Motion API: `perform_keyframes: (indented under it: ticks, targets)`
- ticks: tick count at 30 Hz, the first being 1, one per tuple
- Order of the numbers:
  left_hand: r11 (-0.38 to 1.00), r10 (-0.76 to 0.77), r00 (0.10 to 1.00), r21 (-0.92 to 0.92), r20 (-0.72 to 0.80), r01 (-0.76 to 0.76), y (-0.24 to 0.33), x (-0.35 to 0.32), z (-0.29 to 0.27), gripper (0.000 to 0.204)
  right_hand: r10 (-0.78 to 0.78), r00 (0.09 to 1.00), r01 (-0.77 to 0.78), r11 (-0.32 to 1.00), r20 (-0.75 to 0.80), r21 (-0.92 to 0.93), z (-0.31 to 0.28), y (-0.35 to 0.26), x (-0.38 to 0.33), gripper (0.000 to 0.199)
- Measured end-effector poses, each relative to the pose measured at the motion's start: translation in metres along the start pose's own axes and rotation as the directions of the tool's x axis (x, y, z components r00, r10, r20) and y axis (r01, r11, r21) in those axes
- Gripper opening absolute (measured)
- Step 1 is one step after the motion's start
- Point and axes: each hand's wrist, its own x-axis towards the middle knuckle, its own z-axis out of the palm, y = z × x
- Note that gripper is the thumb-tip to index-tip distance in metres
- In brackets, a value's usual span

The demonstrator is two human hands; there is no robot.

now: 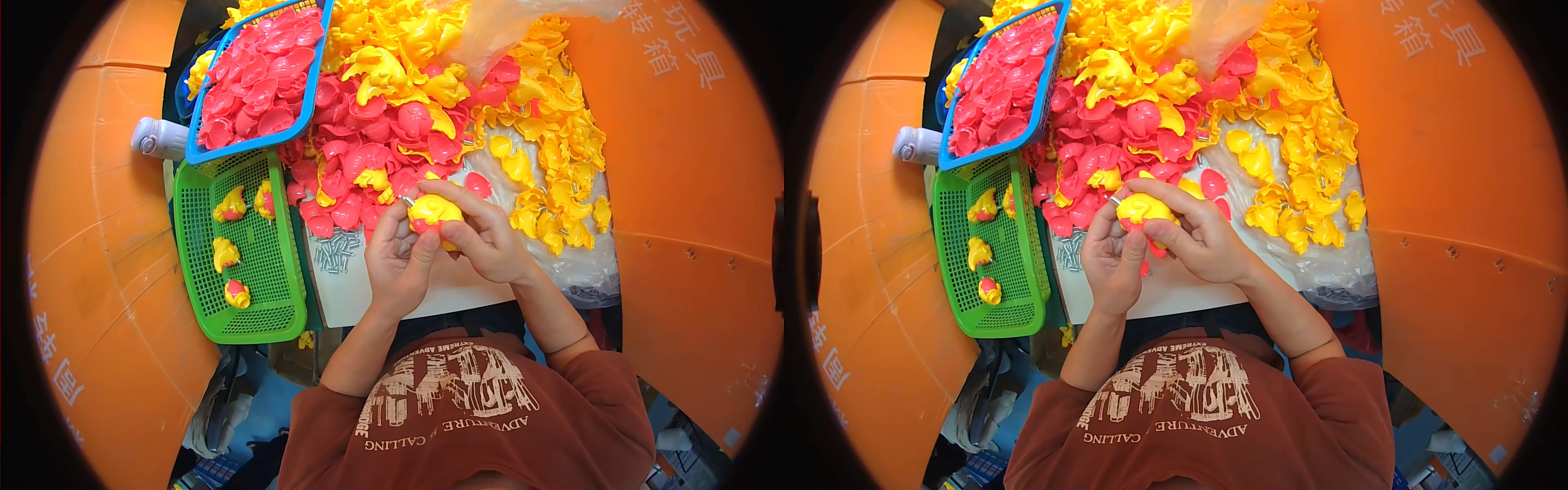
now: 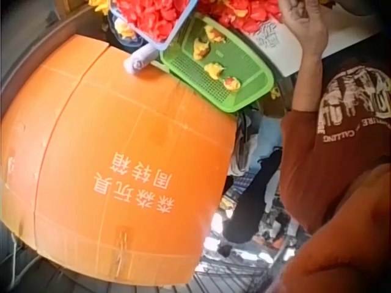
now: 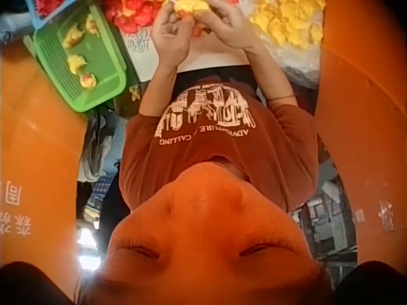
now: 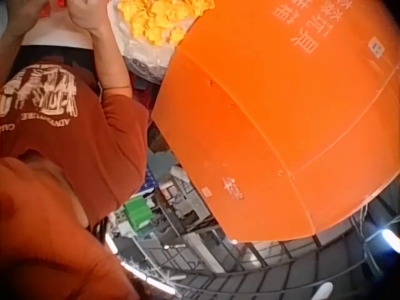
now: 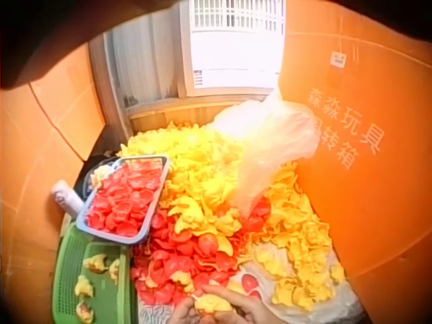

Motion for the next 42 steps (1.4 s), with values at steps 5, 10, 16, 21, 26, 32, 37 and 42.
perform_keyframes:
  ticks: [5,10,16,21,26,32,37,42]
  targets:
    - [0.995,-0.058,0.989,-0.087,-0.134,0.047,-0.004,0.001,0.001,0.038,-0.087,0.996,0.083,0.976,0.014,0.2,0.003,0.01,0.007,0.049]
    - [0.988,-0.062,0.985,-0.15,-0.159,0.038,-0.009,0.004,-0.002,0.039,-0.046,0.999,0.045,0.99,0.009,0.133,0.003,0.01,0.002,0.055]
    - [0.994,-0.05,0.998,-0.099,-0.04,0.046,-0.007,0.001,0.001,0.055,0.152,0.988,-0.153,0.961,0.022,0.231,-0.012,0.002,0.001,0.049]
    - [1.0,0.0,0.999,0.021,0.052,-0.001,-0.006,-0.001,0.003,0.056,-0.04,0.998,0.037,0.998,0.049,0.048,-0.014,0.011,-0.001,0.044]
    - [0.997,-0.052,0.996,0.062,0.074,0.048,-0.001,-0.003,-0.002,0.054,-0.073,0.997,0.073,0.997,0.004,-0.033,-0.006,0.003,-0.003,0.05]
    - [0.995,-0.048,0.996,0.093,0.076,0.04,-0.004,-0.004,-0.005,0.055,-0.106,0.992,0.106,0.994,0.067,0.008,-0.007,0.007,-0.004,0.057]
    - [0.996,0.014,0.994,0.088,0.104,-0.024,-0.011,-0.004,-0.012,0.057,-0.1,0.989,0.107,0.992,0.106,-0.064,-0.005,0.004,-0.003,0.057]
    - [0.984,0.11,0.991,0.131,0.072,-0.119,-0.012,-0.002,-0.006,0.059,-0.183,0.98,0.197,0.956,0.084,-0.218,-0.003,0.006,-0.004,0.056]
